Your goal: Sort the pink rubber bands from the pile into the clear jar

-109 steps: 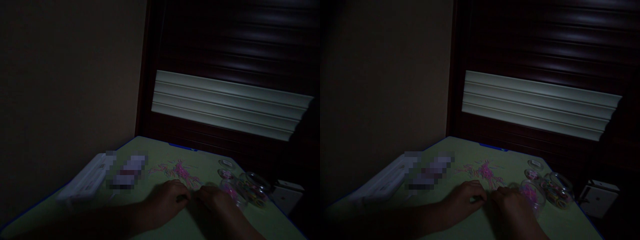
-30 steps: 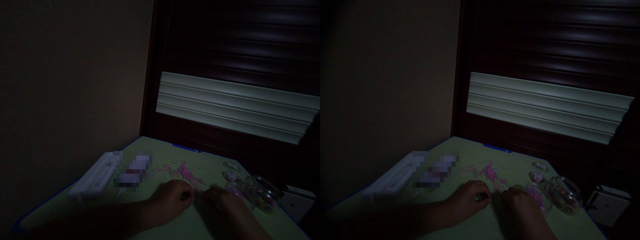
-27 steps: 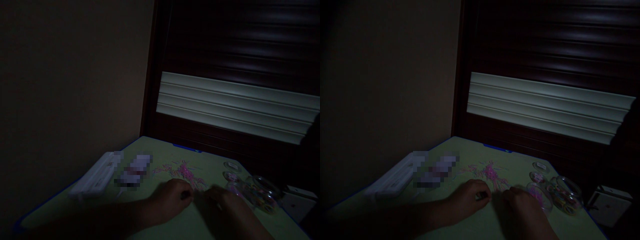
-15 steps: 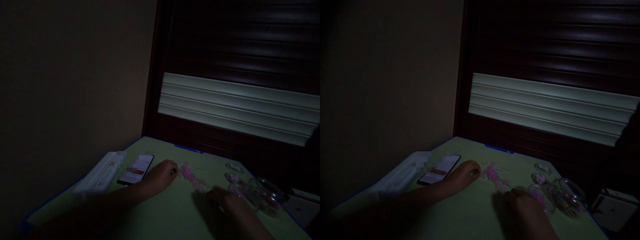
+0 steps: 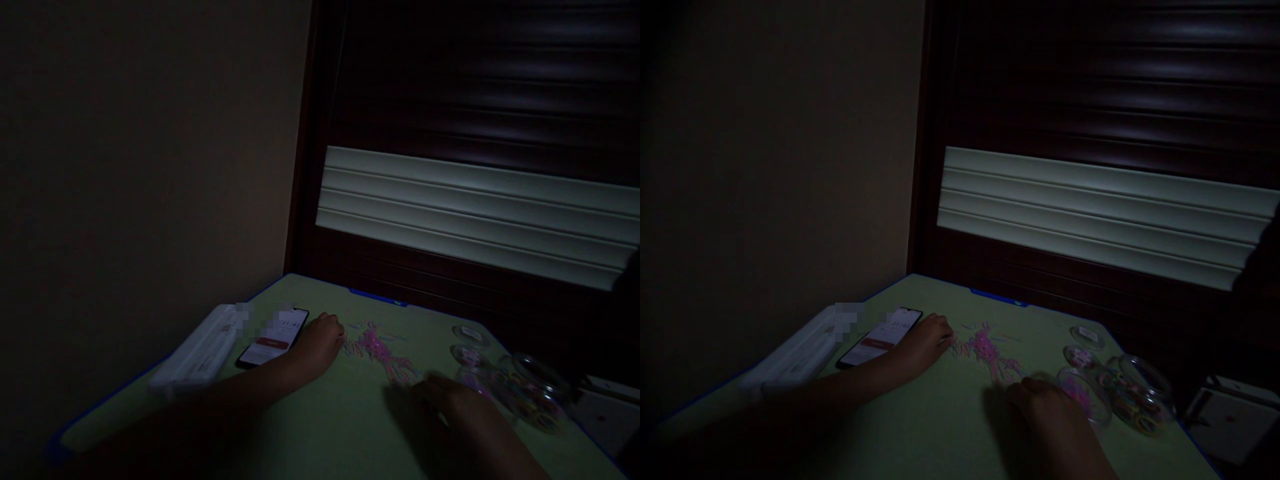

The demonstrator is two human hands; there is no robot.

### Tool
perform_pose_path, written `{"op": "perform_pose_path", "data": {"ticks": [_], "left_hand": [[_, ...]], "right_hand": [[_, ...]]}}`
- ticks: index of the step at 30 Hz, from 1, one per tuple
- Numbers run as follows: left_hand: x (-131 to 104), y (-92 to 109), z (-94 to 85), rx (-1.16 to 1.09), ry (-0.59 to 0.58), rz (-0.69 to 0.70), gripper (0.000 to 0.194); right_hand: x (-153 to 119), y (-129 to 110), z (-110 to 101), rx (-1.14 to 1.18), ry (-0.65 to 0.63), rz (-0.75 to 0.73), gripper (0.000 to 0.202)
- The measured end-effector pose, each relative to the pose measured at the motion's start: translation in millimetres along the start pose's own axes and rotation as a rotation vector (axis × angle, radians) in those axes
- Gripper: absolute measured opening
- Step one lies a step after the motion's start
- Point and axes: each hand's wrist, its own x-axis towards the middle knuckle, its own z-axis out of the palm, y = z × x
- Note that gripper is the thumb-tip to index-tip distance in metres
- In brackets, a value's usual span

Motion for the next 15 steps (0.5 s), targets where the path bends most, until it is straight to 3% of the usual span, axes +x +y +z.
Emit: {"op": "perform_pose_path", "data": {"ticks": [15], "left_hand": [[0.7,4.4,-6.1,0.102,-0.054,-0.021,0.023]], "right_hand": [[-1.4,-2.7,-0.8,0.004,0.002,-0.011,0.024]]}}
